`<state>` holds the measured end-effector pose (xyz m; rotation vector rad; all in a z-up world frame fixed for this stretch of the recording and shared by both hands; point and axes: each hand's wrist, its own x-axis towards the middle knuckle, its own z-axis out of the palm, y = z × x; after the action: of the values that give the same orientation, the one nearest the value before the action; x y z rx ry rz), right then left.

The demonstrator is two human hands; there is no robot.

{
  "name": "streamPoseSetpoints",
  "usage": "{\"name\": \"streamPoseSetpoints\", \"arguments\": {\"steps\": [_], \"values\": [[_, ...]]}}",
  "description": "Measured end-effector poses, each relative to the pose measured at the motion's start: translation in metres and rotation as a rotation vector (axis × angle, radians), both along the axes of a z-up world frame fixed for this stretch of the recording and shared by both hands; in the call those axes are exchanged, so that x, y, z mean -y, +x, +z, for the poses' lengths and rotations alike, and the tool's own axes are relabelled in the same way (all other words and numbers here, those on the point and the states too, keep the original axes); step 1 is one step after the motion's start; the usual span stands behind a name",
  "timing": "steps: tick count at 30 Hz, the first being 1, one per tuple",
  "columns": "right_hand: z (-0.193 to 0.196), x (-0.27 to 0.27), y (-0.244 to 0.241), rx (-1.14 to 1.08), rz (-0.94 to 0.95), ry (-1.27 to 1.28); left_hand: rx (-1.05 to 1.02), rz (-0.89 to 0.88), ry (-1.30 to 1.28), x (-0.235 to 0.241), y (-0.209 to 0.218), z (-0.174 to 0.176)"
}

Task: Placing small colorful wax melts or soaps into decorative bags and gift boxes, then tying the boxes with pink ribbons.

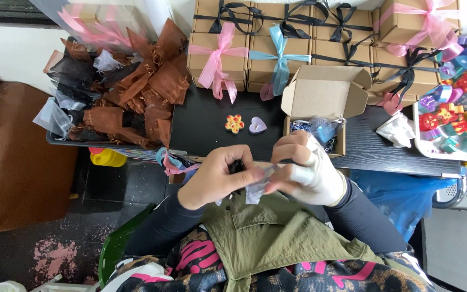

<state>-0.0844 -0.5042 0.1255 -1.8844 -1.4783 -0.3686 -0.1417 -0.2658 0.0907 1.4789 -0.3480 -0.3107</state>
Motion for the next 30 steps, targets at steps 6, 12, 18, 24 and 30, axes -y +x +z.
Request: {"name": "streamPoseSetpoints", "arguments": {"steps": [6, 12, 18, 24, 30], "values": [[-0.003, 0.011, -0.005, -0.581, 0.358, 0.18, -0.14, -0.113, -0.182, 0.019, -0.004, -0.02], [-0.004, 0.017, 0.002, -0.706, 0.343, 0.123, -0.327, -0.106, -0.414, 0.024, -0.005, -0.075], [-0.001, 0.007, 0.018, -0.389, 0.342, -0.053, -0.319, -0.47, -0.49, 0.024, -0.005, -0.032], [-0.017, -0.005, 0.038, -0.846, 0.559, 0.021, -0.339, -0.267, -0.259, 0.018, -0.014, -0.047], [-0.063, -0.046, 0.048, -0.231, -0.171, -0.271, 0.306, 0.257, 0.377, -0.004, -0.017, -0.031]]}}
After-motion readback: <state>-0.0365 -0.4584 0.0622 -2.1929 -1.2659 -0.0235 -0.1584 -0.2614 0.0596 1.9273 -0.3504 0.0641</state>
